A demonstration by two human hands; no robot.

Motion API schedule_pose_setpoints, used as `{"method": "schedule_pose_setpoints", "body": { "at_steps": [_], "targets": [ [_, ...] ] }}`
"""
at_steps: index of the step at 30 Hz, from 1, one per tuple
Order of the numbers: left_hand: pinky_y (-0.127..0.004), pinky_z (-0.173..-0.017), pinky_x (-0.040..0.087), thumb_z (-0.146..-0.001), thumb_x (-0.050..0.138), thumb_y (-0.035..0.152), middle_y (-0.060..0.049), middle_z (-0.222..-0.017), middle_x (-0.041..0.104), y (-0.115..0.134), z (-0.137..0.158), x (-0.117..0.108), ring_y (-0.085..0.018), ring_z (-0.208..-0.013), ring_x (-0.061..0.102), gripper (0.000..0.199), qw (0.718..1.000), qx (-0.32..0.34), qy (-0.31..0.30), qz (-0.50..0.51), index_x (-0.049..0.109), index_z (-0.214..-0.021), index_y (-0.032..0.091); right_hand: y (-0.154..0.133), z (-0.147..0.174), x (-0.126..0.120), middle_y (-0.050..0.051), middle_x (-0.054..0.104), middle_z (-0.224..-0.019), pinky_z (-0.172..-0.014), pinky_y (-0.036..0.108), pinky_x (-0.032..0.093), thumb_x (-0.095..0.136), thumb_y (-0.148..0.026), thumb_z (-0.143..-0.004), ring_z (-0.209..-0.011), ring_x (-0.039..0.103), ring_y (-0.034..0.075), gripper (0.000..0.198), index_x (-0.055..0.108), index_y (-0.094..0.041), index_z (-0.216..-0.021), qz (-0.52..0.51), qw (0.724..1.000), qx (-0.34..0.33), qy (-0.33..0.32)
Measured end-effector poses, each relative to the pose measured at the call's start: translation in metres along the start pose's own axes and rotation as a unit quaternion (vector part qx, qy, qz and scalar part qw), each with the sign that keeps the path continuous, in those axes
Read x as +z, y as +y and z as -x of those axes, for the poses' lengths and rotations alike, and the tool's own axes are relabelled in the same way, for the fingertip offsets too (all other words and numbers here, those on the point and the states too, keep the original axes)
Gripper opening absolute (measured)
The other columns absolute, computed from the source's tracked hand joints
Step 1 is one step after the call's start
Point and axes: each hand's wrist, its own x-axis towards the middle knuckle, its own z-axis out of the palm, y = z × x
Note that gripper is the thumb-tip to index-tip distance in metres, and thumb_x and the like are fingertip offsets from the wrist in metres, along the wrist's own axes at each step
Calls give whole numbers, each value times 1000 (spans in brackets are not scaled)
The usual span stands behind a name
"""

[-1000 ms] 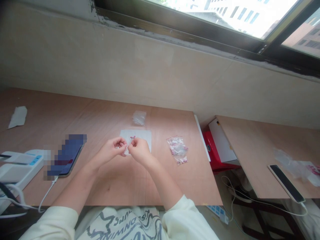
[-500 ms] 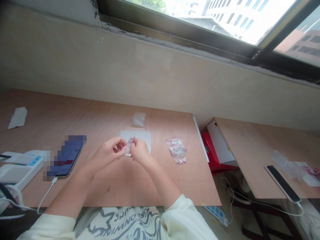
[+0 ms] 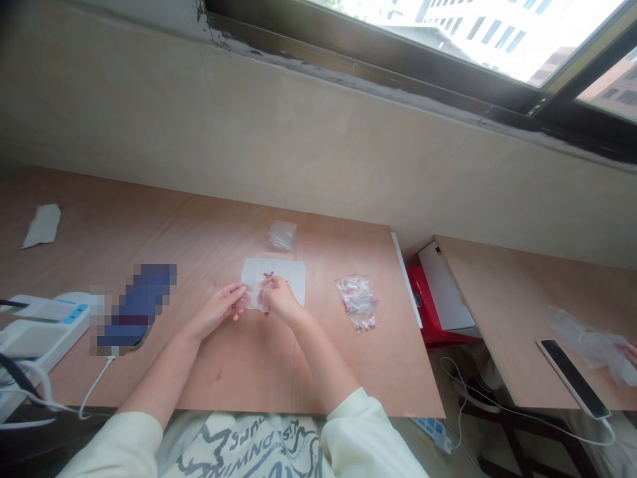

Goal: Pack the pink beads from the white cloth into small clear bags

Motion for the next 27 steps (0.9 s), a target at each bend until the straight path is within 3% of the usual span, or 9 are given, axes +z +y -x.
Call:
{"method": "schedule_pose_setpoints", "body": {
  "at_steps": [6, 12, 15, 27],
  "targets": [
    [-15, -36, 34, -57, 62, 43, 4, -59, 52, -13, -10, -16, -3, -41, 44, 38, 994, 22, 99, 30, 46, -73, 13, 24, -7, -2, -4, 47, -63, -35, 17, 34, 49, -25, -63, -45, 43, 6, 15, 38, -19, -71, -50, 989, -35, 133],
    [-16, -37, 38, -61, 59, 40, 4, -58, 53, -21, -15, -22, -4, -40, 46, 33, 986, 34, 162, 15, 43, -73, 14, 37, -15, 2, -3, 48, -54, -41, 18, 28, 50, -34, -64, -47, 39, 7, 18, 47, -16, -61, -6, 993, -78, 83],
    [-16, -37, 40, -65, 57, 36, 4, -57, 54, -24, -16, -24, -4, -39, 46, 27, 985, 36, 171, 4, 41, -73, 15, 46, -26, 2, -4, 47, -48, -44, 19, 27, 54, -31, -61, -45, 36, 7, 17, 48, -16, -58, 19, 992, -91, 90],
    [-18, -52, 51, -77, 46, 18, 1, -71, 54, -8, -5, -22, -6, -51, 57, 7, 986, -1, 166, 17, 48, -80, 12, 53, -36, -5, -6, 44, -39, -35, 18, 24, 53, -27, -59, -34, 30, 5, 12, 49, -16, -56, 14, 996, -31, 86]
  ]
}}
